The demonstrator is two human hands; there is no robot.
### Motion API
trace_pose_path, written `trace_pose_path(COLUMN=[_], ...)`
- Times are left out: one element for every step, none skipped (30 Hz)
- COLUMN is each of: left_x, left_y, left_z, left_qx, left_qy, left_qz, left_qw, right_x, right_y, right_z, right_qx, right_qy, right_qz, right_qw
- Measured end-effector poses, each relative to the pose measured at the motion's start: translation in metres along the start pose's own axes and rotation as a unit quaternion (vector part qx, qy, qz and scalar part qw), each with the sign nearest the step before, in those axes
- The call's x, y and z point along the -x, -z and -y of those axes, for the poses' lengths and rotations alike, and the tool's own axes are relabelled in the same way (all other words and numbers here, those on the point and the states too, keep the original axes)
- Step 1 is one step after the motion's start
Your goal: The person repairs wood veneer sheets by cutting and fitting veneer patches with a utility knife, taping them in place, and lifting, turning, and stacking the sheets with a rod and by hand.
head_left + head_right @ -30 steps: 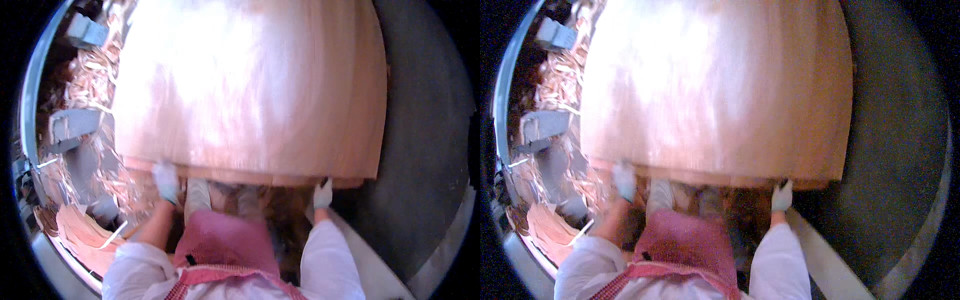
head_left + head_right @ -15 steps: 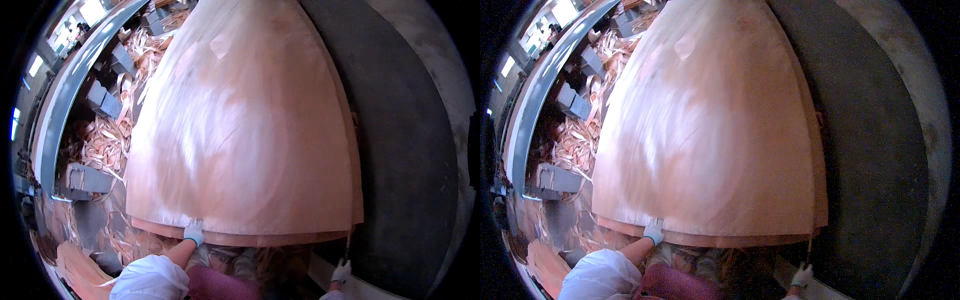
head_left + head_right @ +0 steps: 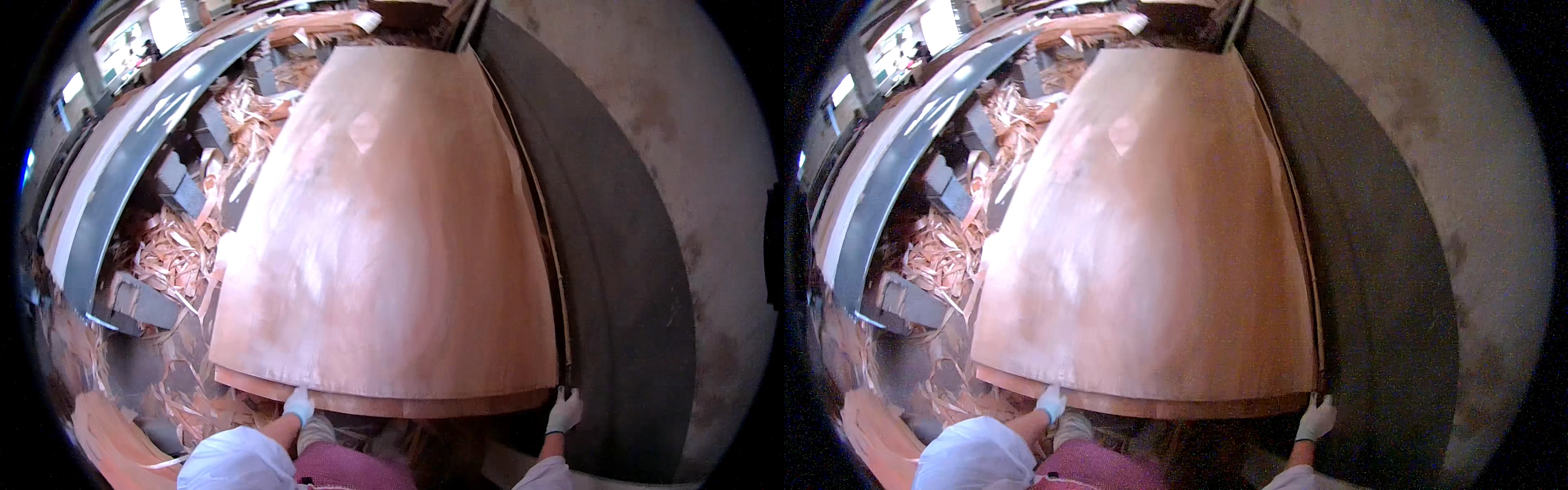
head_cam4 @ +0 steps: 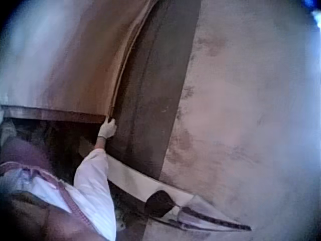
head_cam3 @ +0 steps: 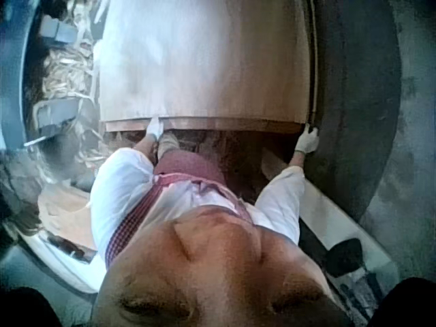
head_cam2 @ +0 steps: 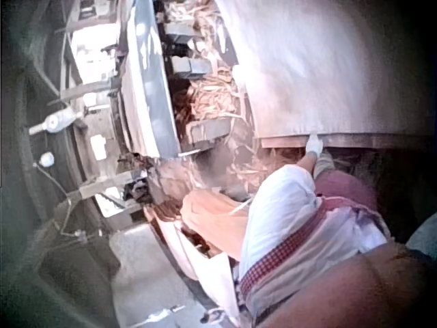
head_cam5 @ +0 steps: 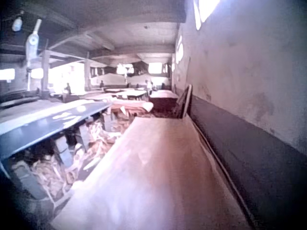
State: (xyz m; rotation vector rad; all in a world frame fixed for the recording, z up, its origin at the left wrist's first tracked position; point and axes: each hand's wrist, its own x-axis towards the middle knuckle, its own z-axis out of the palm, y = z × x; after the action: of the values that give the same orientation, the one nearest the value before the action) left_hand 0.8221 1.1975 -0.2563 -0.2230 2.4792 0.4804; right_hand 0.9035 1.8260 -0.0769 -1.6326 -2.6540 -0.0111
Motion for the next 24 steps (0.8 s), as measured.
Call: trace_pose_path(left_x=[0.02, 0.046, 0.078, 0.097, 0.114, 0.126, 0.139, 0.15, 0.16, 0.157, 0.152, 0.148, 0.152, 0.152, 0.154, 0.162, 0.172, 0.175, 0.18, 0.188, 0.193, 0.21, 0.234, 0.232], left_y=[-0.001, 0.007, 0.021, 0.012, 0.003, 0.004, 0.005, 0.007, 0.008, 0.01, 0.01, 0.01, 0.017, 0.025, 0.043, 0.065, 0.098, 0.113, 0.125, 0.126, 0.132, 0.137, 0.153, 0.165], left_z=[0.022, 0.031, 0.036, 0.072, 0.109, 0.123, 0.139, 0.156, 0.177, 0.2, 0.226, 0.249, 0.263, 0.277, 0.283, 0.291, 0.291, 0.312, 0.341, 0.382, 0.421, 0.46, 0.491, 0.519], left_qx=[0.026, 0.046, 0.069, 0.067, 0.062, 0.078, 0.088, 0.098, 0.112, 0.127, 0.142, 0.221, 0.229, 0.289, 0.345, 0.35, 0.355, 0.422, 0.423, 0.44, 0.454, 0.537, 0.558, 0.575], left_qy=[-0.01, 0.06, 0.128, 0.15, 0.17, 0.171, 0.187, 0.203, 0.21, 0.203, 0.199, 0.133, 0.133, 0.149, 0.16, 0.159, 0.151, 0.139, 0.139, 0.143, 0.139, 0.146, 0.125, 0.142], left_qz=[-0.011, 0.038, 0.088, 0.081, 0.079, 0.075, 0.083, 0.092, 0.087, 0.08, 0.072, 0.005, 0.004, -0.038, -0.077, -0.085, -0.088, -0.087, -0.087, -0.084, -0.076, -0.064, -0.099, -0.106], left_qw=[1.0, 0.996, 0.985, 0.983, 0.98, 0.979, 0.975, 0.97, 0.967, 0.968, 0.967, 0.966, 0.964, 0.945, 0.922, 0.919, 0.918, 0.891, 0.891, 0.883, 0.877, 0.829, 0.815, 0.799], right_x=[0.006, 0.014, 0.023, 0.035, 0.053, 0.069, 0.086, 0.103, 0.123, 0.14, 0.16, 0.181, 0.205, 0.222, 0.237, 0.255, 0.262, 0.266, 0.283, 0.32, 0.355, 0.399, 0.447, 0.455], right_y=[0.015, 0.025, 0.036, 0.044, 0.055, 0.053, 0.05, 0.047, 0.051, 0.046, 0.043, 0.042, 0.044, 0.035, 0.025, 0.013, -0.009, -0.027, -0.037, -0.036, -0.03, -0.013, 0.013, 0.008], right_z=[0.015, 0.021, 0.029, 0.043, 0.059, 0.064, 0.073, 0.083, 0.101, 0.111, 0.128, 0.149, 0.17, 0.184, 0.2, 0.221, 0.237, 0.255, 0.271, 0.298, 0.329, 0.366, 0.397, 0.414], right_qx=[-0.008, -0.012, -0.015, -0.023, -0.045, -0.069, -0.092, -0.103, -0.116, -0.165, -0.184, -0.209, -0.234, -0.232, -0.231, -0.232, -0.231, -0.241, -0.25, -0.271, -0.291, -0.346, -0.395, -0.429], right_qy=[0.013, 0.02, 0.03, 0.047, 0.059, 0.092, 0.12, 0.107, 0.102, 0.107, 0.122, 0.126, 0.127, 0.134, 0.147, 0.158, 0.153, 0.153, 0.157, 0.193, 0.22, 0.178, 0.135, 0.133], right_qz=[-0.009, -0.003, 0.003, 0.018, 0.055, 0.044, 0.038, 0.062, 0.089, 0.086, 0.11, 0.112, 0.112, 0.111, 0.129, 0.15, 0.141, 0.14, 0.144, 0.102, 0.053, 0.134, 0.212, 0.207], right_qw=[1.0, 1.0, 0.999, 0.998, 0.996, 0.992, 0.988, 0.987, 0.984, 0.977, 0.969, 0.963, 0.957, 0.957, 0.953, 0.948, 0.95, 0.948, 0.944, 0.938, 0.93, 0.912, 0.884, 0.869])
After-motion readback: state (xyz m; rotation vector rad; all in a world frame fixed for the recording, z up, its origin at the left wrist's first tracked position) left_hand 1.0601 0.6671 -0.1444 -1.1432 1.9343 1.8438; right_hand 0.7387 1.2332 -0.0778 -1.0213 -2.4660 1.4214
